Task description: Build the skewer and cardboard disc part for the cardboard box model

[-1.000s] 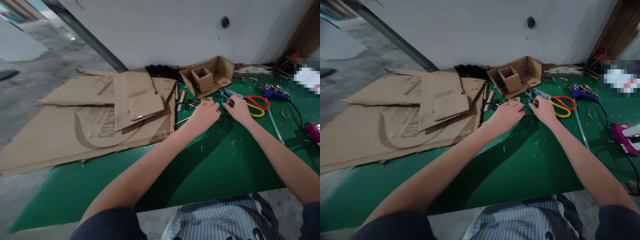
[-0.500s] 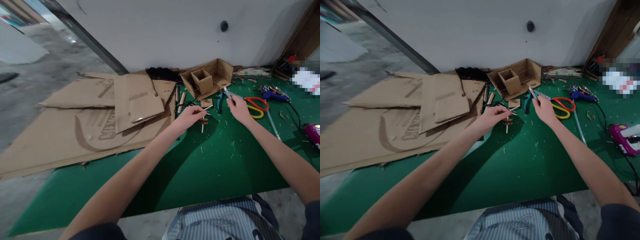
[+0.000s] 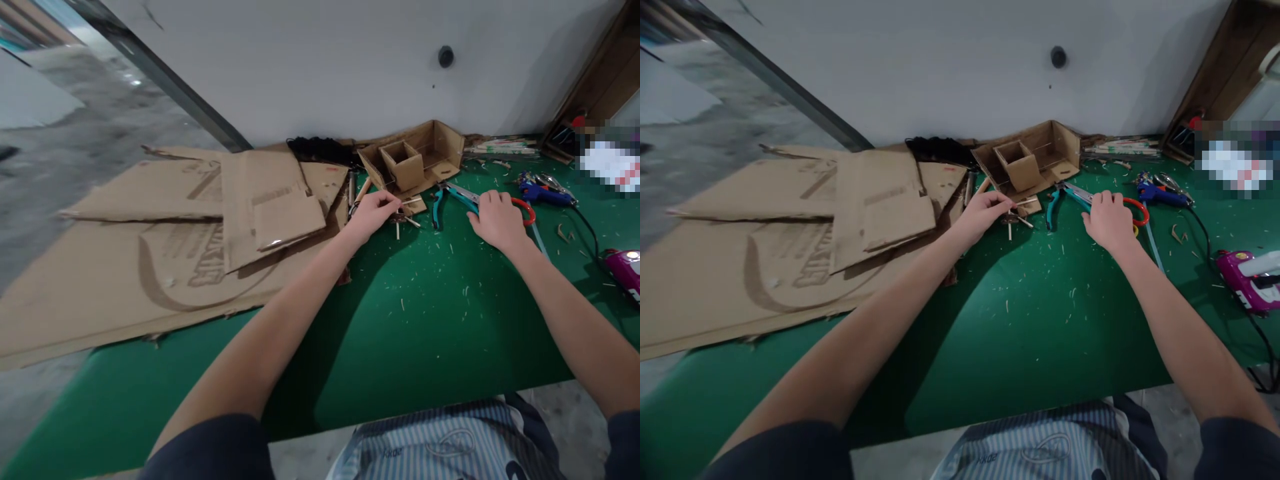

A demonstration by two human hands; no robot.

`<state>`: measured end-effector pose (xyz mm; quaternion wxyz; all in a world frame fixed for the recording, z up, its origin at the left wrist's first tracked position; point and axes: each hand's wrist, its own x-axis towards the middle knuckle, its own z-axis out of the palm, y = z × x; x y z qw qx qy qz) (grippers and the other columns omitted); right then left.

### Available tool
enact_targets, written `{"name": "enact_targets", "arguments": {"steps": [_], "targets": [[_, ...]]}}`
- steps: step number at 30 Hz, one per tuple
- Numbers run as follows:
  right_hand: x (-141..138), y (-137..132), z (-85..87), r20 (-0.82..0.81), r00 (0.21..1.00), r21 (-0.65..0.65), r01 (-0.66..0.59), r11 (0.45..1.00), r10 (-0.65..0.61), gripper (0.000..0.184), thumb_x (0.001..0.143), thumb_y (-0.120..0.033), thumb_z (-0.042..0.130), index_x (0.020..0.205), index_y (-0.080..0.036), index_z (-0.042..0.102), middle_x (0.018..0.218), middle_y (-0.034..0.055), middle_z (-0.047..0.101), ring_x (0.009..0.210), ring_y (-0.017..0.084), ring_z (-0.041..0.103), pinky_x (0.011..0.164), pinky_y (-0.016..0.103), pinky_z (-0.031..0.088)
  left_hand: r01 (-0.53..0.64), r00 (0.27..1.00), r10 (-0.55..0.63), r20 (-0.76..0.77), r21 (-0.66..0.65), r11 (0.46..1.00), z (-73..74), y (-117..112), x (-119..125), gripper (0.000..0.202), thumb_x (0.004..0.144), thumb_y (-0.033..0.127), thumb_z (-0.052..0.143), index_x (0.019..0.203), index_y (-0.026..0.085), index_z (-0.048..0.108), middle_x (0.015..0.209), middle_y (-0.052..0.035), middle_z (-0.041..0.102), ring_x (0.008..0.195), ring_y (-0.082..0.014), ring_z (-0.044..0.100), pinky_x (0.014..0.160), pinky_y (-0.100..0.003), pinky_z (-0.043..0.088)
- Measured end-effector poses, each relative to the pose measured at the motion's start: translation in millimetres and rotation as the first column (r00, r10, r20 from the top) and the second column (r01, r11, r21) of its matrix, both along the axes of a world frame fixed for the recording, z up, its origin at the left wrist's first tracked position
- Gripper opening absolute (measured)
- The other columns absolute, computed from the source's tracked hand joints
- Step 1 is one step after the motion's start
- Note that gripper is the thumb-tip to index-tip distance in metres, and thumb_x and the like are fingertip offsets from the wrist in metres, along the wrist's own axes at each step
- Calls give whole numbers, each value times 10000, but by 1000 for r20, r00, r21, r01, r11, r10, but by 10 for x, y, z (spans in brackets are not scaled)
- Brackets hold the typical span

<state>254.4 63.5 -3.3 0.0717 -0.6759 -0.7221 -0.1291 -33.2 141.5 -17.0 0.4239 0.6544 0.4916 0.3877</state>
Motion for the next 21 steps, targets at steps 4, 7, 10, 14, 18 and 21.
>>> {"name": "enact_targets", "arguments": {"steps": [4, 7, 10, 14, 18, 21], "targets": [[-73, -27, 73, 11, 998, -63, 70, 996, -69, 438, 988, -353, 498, 1222, -10, 638, 1178, 297, 653, 1102, 400, 571, 690, 407, 473, -3, 1000, 3, 8, 12, 1000, 30, 45, 17, 126, 865, 208, 689, 746, 172, 715, 766, -27, 693, 708, -145, 575, 726, -294, 431], [-133, -63, 136, 18, 992, -110, 124, 986, -122, 458, 997, -374, 492, 1228, -5, 634, 1174, 297, 642, 1082, 397, 586, 712, 413, 471, -17, 1000, 17, -14, 26, 1000, 57, 51, 7, 142, 868, 173, 678, 729, 170, 705, 750, -20, 676, 695, -145, 558, 705, -295, 415], [-185, -93, 147, 9, 985, -122, 171, 978, -171, 486, 1012, -420, 491, 1242, -13, 621, 1187, 295, 625, 1089, 400, 582, 718, 410, 469, -30, 999, 31, -33, 35, 999, 71, 50, 10, 164, 886, 165, 668, 726, 168, 706, 716, -13, 650, 668, -142, 528, 684, -295, 403], [-229, -72, 99, -28, 980, -81, 194, 978, -196, 475, 1032, -401, 443, 1262, -17, 604, 1230, 299, 598, 1139, 423, 553, 691, 415, 476, -24, 1000, 23, 11, 67, 997, 76, 15, 35, 172, 887, 132, 669, 720, 166, 696, 740, -24, 663, 688, -139, 551, 708, -292, 430], [-200, 15, 48, -70, 972, -33, 220, 975, -222, 470, 1044, -364, 427, 1314, -10, 577, 1324, 310, 559, 1191, 425, 532, 692, 415, 480, -7, 994, -4, 107, 106, 994, 74, -110, 60, 154, 890, 155, 694, 738, 182, 699, 736, -10, 661, 706, -134, 563, 700, -282, 446], [-166, 36, 75, -84, 975, 38, 210, 977, -206, 485, 1054, -405, 422, 1317, -27, 573, 1361, 317, 547, 1203, 413, 526, 696, 400, 457, -6, 980, -17, 200, 115, 993, 64, -280, 92, 123, 891, 261, 738, 789, 193, 732, 729, -7, 656, 693, -130, 565, 671, -277, 462]]}}
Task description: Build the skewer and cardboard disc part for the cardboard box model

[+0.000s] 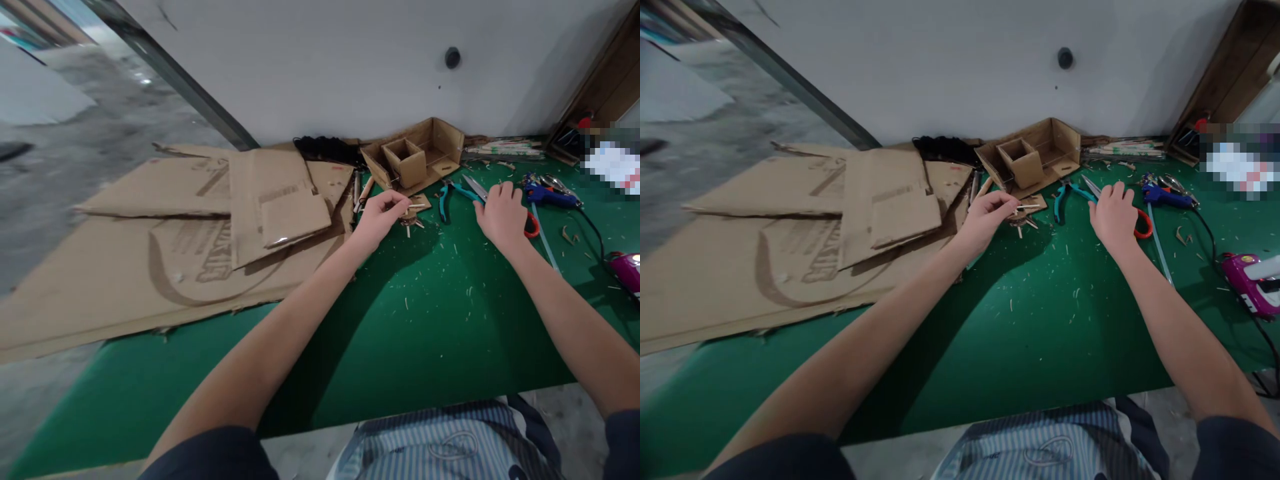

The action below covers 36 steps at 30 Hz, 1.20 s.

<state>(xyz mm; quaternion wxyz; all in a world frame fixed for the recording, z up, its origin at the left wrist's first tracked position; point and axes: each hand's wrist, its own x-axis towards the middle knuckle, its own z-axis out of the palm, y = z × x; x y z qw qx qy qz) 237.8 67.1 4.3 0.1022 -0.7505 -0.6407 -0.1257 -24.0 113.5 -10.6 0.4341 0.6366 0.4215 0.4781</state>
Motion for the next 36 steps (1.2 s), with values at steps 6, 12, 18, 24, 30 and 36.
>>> {"name": "enact_targets", "arguments": {"steps": [6, 12, 18, 24, 30, 36], "targets": [[-86, -211, 197, -77, 941, -47, -333, 942, 329, 474, 1102, -402, 245, 1114, -147, 644, 994, 146, 700, 814, 230, 588, 610, 337, 263, 46, 989, -34, 143, -86, 995, -51, -323, 113, 190, 861, 367, 787, 910, 183, 774, 829, -31, 743, 768, -141, 665, 741, -288, 548], [-143, -398, 124, -109, 790, -192, -613, 767, 604, 483, 1096, -448, 308, 1044, -200, 720, 937, 66, 736, 744, 186, 589, 595, 312, 232, -58, 981, 80, 174, -131, 990, -145, -331, 130, 193, 815, 289, 799, 969, 191, 740, 843, -16, 754, 802, -146, 705, 798, -301, 583], [-150, -422, 55, -131, 758, -262, -648, 716, 638, 480, 1107, -433, 327, 1068, -179, 733, 968, 71, 755, 757, 188, 600, 612, 320, 239, -44, 988, 56, 143, -86, 995, -172, -306, 107, 156, 840, 328, 771, 927, 200, 749, 889, -27, 777, 872, -166, 727, 860, -321, 588], [-164, -422, -3, -66, 725, -163, -685, 710, 685, 478, 1115, -341, 310, 1135, -138, 742, 1041, 134, 687, 981, 245, 606, 650, 337, 310, -37, 988, 44, 146, -51, 998, -126, -363, 156, 240, 878, 264, 745, 1104, 203, 692, 897, -21, 790, 905, -175, 756, 891, -335, 588], [51, -351, -114, -38, 691, -78, -722, 687, 722, 472, 1127, -359, 305, 1100, -150, 727, 1046, 135, 680, 990, 245, 589, 703, 334, 374, -47, 991, 52, 119, -50, 998, -117, -378, 158, 174, 901, 243, 718, 1070, 211, 694, 926, -25, 787, 901, -166, 741, 877, -322, 582], [253, -318, -94, 5, 709, -58, -703, 708, 705, 483, 1111, -369, 309, 1084, -164, 746, 952, 129, 695, 912, 259, 567, 815, 373, 412, -95, 992, 94, 82, 0, 996, -115, -399, 186, 151, 923, 234, 688, 1073, 212, 677, 901, -26, 767, 869, -166, 725, 788, -305, 552]]}}
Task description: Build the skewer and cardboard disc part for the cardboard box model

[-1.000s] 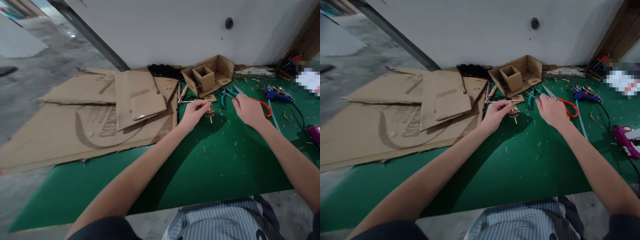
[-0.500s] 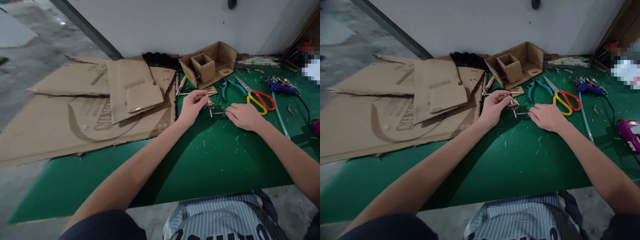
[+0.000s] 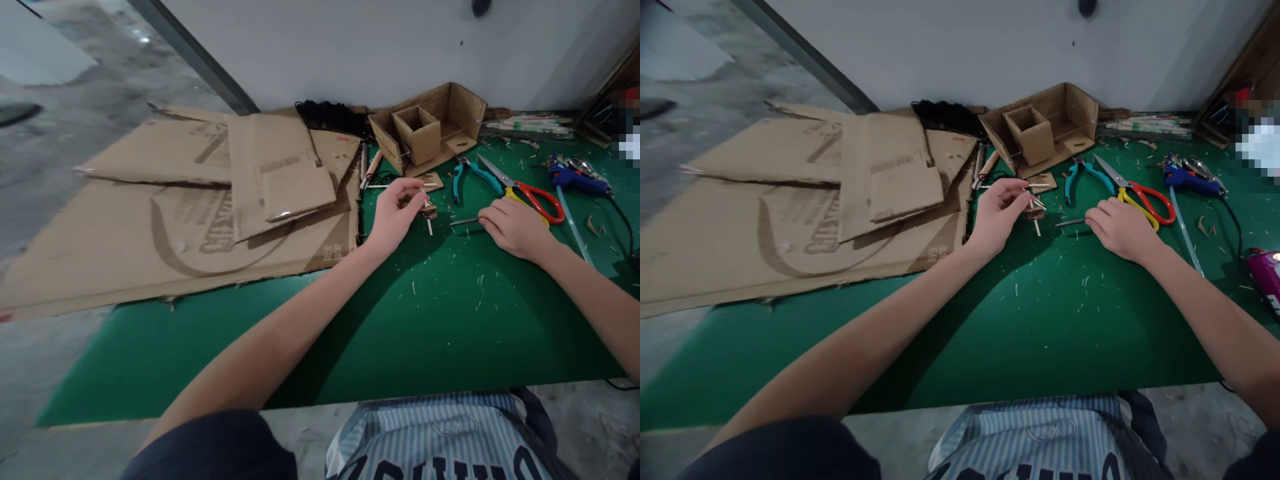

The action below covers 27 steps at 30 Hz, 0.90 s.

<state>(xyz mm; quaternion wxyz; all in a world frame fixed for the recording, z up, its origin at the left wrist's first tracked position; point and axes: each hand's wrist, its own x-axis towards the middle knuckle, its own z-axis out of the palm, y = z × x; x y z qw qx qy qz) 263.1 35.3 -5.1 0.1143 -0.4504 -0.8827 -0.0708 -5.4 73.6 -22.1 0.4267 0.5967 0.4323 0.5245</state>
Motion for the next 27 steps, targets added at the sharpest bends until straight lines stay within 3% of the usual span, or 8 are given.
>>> {"name": "enact_targets", "arguments": {"steps": [3, 6, 9, 13, 19, 24, 27], "targets": [[-79, -24, 37, 33, 998, -1, -58, 998, 58, 487, 1103, -317, 301, 1193, -112, 733, 1033, 165, 701, 950, 276, 565, 847, 393, 438, -68, 998, 68, 4, 14, 998, 12, -7, 20, 165, 914, 267, 696, 1071, 224, 672, 907, -18, 759, 875, -166, 720, 815, -314, 557], [-199, -80, 83, 116, 983, -20, -142, 990, 144, 448, 1074, -210, 330, 1285, -63, 698, 1092, 185, 702, 987, 284, 571, 863, 396, 460, -37, 997, 38, 60, -20, 999, 15, 24, -23, 155, 881, 285, 713, 1017, 216, 687, 915, -27, 763, 898, -172, 728, 850, -324, 566], [-292, -143, 138, 197, 959, -58, -195, 979, 203, 387, 1032, -127, 393, 1248, -76, 711, 1091, 169, 710, 983, 275, 583, 859, 381, 471, -24, 994, 26, 104, -22, 999, 2, 73, -148, 150, 850, 308, 740, 958, 212, 701, 868, -28, 754, 862, -172, 717, 838, -323, 568], [-390, -186, 230, 213, 952, -67, -210, 975, 219, 380, 999, -61, 436, 1242, -122, 721, 1140, 151, 723, 995, 256, 595, 837, 359, 465, -97, 989, 102, 105, -48, 994, -38, 93, -340, 166, 825, 328, 753, 943, 231, 689, 835, -13, 727, 833, -169, 704, 821, -319, 574], [-572, -188, 296, 228, 957, -163, -143, 976, 179, 418, 1054, -132, 424, 1365, -265, 671, 1040, 85, 715, 868, 205, 601, 563, 292, 275, -122, 989, 124, 84, -26, 992, -77, 24, -444, 166, 815, 338, 754, 926, 232, 690, 811, -4, 711, 771, -148, 672, 763, -296, 553], [-567, -233, 229, 154, 979, -244, -94, 965, 134, 444, 1111, -296, 358, 1465, -195, 608, 1129, 116, 696, 766, 168, 586, 523, 273, 267, -85, 996, 85, -3, 18, 996, 14, -4, -316, 171, 863, 333, 737, 995, 225, 725, 853, -13, 740, 802, -151, 693, 775, -300, 552], [-453, -272, 164, 142, 984, -230, -75, 970, 109, 464, 1106, -261, 339, 1484, -164, 589, 1155, 124, 706, 723, 163, 587, 526, 283, 272, -55, 998, 55, 25, -9, 998, 71, 28, -133, 170, 879, 284, 730, 1030, 208, 745, 886, -28, 769, 838, -166, 717, 810, -317, 576]]}}
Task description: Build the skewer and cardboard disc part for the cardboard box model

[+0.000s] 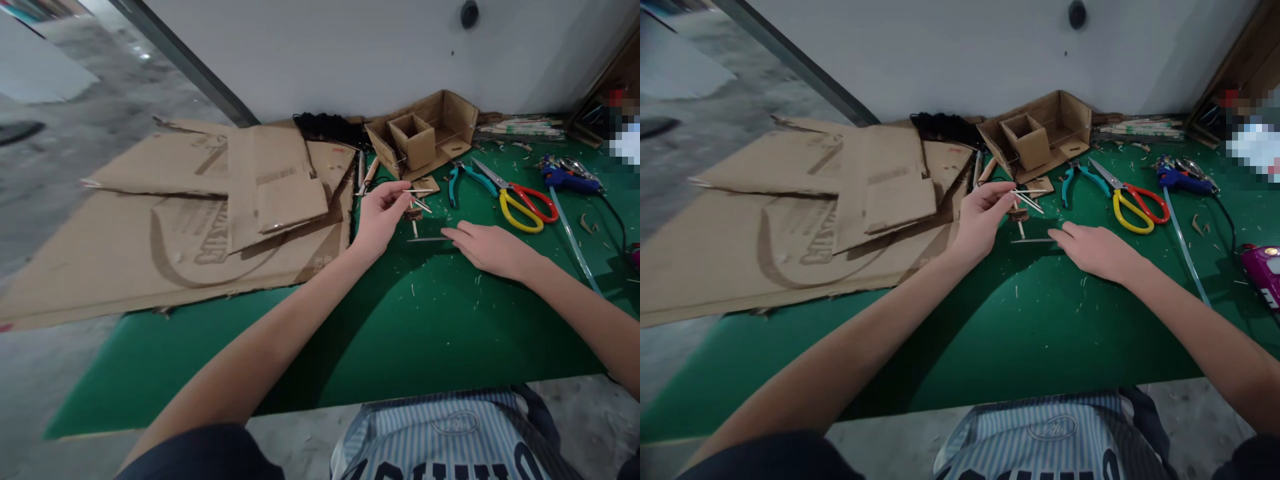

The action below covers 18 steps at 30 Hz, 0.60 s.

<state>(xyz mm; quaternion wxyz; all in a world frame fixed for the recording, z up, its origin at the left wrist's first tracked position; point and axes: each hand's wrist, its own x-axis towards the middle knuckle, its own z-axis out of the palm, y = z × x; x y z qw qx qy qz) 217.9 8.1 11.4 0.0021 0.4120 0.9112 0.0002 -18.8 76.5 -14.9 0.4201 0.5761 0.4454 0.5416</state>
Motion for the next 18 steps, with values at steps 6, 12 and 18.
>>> {"name": "enact_targets", "arguments": {"steps": [6, 12, 18], "targets": [[188, 36, -95, -36, 999, 125, 22, 992, -18, 496, 1135, -382, 301, 1137, -157, 743, 921, 101, 713, 721, 184, 604, 567, 308, 239, 45, 997, -41, 61, -62, 997, -62, 84, 289, 85, 871, 267, 746, 927, 206, 764, 869, -22, 763, 826, -167, 694, 804, -323, 576], [225, 130, -100, -94, 984, 161, 166, 973, -152, 584, 1091, -585, 410, 899, -167, 769, 820, 79, 734, 722, 192, 611, 598, 310, 210, 58, 991, -55, 120, -24, 998, -178, 124, 248, 92, 828, 261, 795, 881, 198, 756, 836, -8, 724, 762, -130, 638, 741, -277, 532], [272, 146, -57, -29, 997, 248, 79, 966, -74, 497, 1101, -484, 451, 895, -156, 763, 856, 96, 739, 848, 231, 613, 695, 336, 289, 121, 983, -121, 136, 11, 993, -204, 151, 244, 149, 791, 263, 864, 850, 197, 745, 769, 4, 702, 696, -108, 624, 654, -235, 512]]}}
